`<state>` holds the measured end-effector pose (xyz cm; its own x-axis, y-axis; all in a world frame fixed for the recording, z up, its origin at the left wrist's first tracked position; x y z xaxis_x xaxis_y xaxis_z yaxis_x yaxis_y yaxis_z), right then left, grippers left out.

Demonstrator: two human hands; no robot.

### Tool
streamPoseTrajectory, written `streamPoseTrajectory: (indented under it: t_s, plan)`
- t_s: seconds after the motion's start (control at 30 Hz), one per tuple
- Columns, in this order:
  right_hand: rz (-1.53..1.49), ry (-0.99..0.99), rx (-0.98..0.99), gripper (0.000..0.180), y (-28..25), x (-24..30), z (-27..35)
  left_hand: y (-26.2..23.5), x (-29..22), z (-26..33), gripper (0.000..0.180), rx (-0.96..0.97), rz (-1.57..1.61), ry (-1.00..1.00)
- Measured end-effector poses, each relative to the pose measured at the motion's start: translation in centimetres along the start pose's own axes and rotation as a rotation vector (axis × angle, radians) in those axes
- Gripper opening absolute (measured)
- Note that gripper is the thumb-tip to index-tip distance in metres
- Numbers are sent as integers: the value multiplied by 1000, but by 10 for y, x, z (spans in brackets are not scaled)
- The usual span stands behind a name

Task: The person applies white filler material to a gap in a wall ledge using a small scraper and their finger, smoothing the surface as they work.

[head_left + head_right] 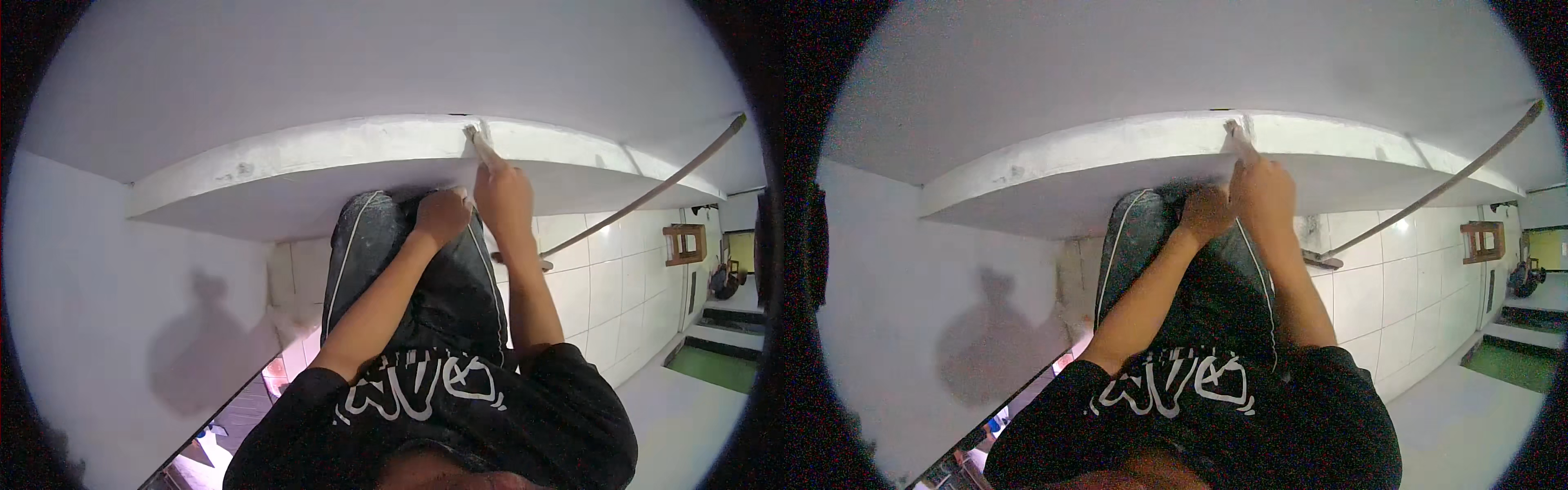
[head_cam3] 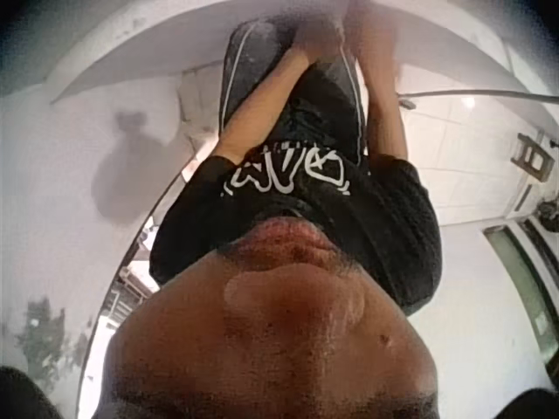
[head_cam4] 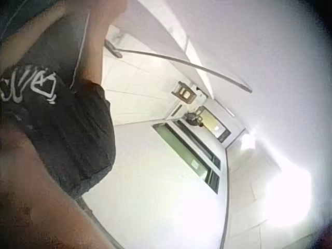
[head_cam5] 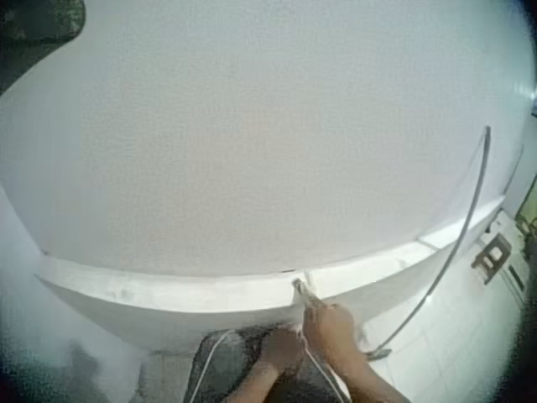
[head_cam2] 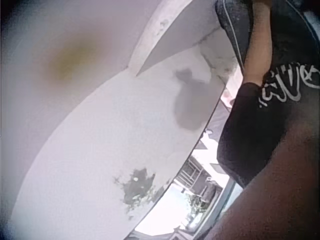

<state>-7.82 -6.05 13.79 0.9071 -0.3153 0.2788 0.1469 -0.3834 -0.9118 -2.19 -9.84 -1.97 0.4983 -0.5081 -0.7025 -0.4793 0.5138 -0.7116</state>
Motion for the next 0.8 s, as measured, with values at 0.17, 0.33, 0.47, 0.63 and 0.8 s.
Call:
streamPoseTrajectory:
  t_s: [0.17, 0.33, 0.47, 0.63, 0.8]
  plan:
    - [-221, -74, 37, 53, 10, 28, -14, -10, -8, 15, 32, -148, 47, 209]
    - [67, -55, 156, 58, 3, 8, -18, -3, -2, 5, 34, -17, -89, 24]
    - [205, -20, 144, 39, 2, -47, -18, 3, 2, -2, 32, 25, 14, -44]
    - [151, 55, 76, 51, -14, -44, -20, -3, -3, -1, 36, 13, -1, -52]
    - [-10, -44, 119, 44, 2, -2, -18, 4, 2, 0, 33, 31, -38, -17]
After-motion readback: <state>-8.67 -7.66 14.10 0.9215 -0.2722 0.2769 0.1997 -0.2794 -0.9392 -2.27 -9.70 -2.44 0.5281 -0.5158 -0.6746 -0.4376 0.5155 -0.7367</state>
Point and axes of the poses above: each hand's wrist, its own z-axis away from the middle knuckle, its own y-axis out of the palm, x = y × z, the point moved 7 cm from there along -z, towards the middle knuckle
